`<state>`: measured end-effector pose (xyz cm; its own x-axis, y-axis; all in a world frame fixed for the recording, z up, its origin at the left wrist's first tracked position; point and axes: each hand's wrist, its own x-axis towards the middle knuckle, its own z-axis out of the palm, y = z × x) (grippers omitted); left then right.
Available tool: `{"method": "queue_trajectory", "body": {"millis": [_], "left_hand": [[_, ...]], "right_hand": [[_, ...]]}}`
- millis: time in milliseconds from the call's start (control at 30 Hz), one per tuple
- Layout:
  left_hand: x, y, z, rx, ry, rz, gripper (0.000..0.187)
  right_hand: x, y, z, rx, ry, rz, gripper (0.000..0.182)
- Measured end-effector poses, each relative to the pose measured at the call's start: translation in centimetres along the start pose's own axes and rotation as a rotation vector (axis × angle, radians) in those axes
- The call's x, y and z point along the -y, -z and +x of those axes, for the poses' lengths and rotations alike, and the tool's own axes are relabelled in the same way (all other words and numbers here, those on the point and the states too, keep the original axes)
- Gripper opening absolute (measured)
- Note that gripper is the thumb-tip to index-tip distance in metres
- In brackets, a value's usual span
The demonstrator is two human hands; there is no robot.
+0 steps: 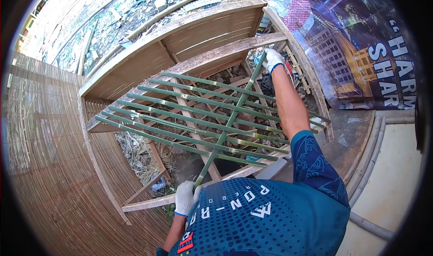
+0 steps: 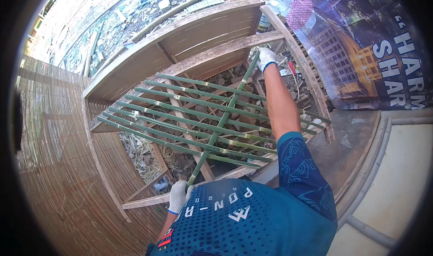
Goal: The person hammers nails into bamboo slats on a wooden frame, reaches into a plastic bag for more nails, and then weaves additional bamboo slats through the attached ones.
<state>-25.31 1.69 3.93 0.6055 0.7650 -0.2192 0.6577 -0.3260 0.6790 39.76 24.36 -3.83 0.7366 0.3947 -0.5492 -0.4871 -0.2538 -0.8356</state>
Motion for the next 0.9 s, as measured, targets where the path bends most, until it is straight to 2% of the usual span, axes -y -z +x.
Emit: {"method": "queue_trajectory", "body": {"millis": [67, 267, 333, 433, 533, 567, 667, 767, 800, 833, 900], "left_hand": [[1.1, -0.7, -1.0, 0.045, 0.05, 0.015, 0.023], [0.0, -1.5, 1.0, 0.051, 0.024, -0.025, 0.023], [-0.6, -1.6, 1.8, 0.064, 0.063, -0.043, 0.025], [-1.0, -2.2, 2.3, 0.063, 0.093, -0.084, 0.03], [-1.3, -2.1, 2.7, 0.068, 0.098, -0.122, 0.032], [-1.2, -2.5, 3.2, 0.066, 0.083, -0.127, 0.032], [-2.0, -3.5, 4.5, 0.061, 0.064, -0.116, 0.034], [-2.1, -3.6, 4.4, 0.042, 0.05, -0.099, 0.034], [-2.1, -3.5, 4.5, 0.049, 0.047, -0.087, 0.033], [-2.4, -3.4, 4.9, 0.031, 0.036, -0.104, 0.033], [-3.0, -3.7, 5.9, 0.004, 0.025, -0.136, 0.033]], "right_hand": [[1.2, 0.2, -1.1, -0.014, 0.034, -0.004, 0.014], [3.5, -0.3, 4.5, -0.035, 0.021, -0.053, 0.013], [3.2, 0.2, 4.5, -0.03, 0.071, -0.074, 0.01], [2.6, 0.8, 5.1, -0.083, 0.018, 0.003, 0.011], [0.1, 1.8, 4.0, 0.077, 0.004, -0.055, 0.02], [0.6, 1.3, -1.2, 0.151, -0.048, 0.032, 0.019], [-0.2, 1.6, -6.1, 0.29, -0.112, -0.008, 0.019], [-0.6, 1.6, -6.0, 0.309, -0.061, -0.021, 0.02], [-0.8, 1.1, -5.1, 0.28, -0.029, -0.087, 0.019], [-1.3, 0.4, -3.9, 0.276, 0.0, 0.019, 0.015], [-1.3, -0.4, -2.2, 0.132, 0.054, -0.014, 0.011]]}}
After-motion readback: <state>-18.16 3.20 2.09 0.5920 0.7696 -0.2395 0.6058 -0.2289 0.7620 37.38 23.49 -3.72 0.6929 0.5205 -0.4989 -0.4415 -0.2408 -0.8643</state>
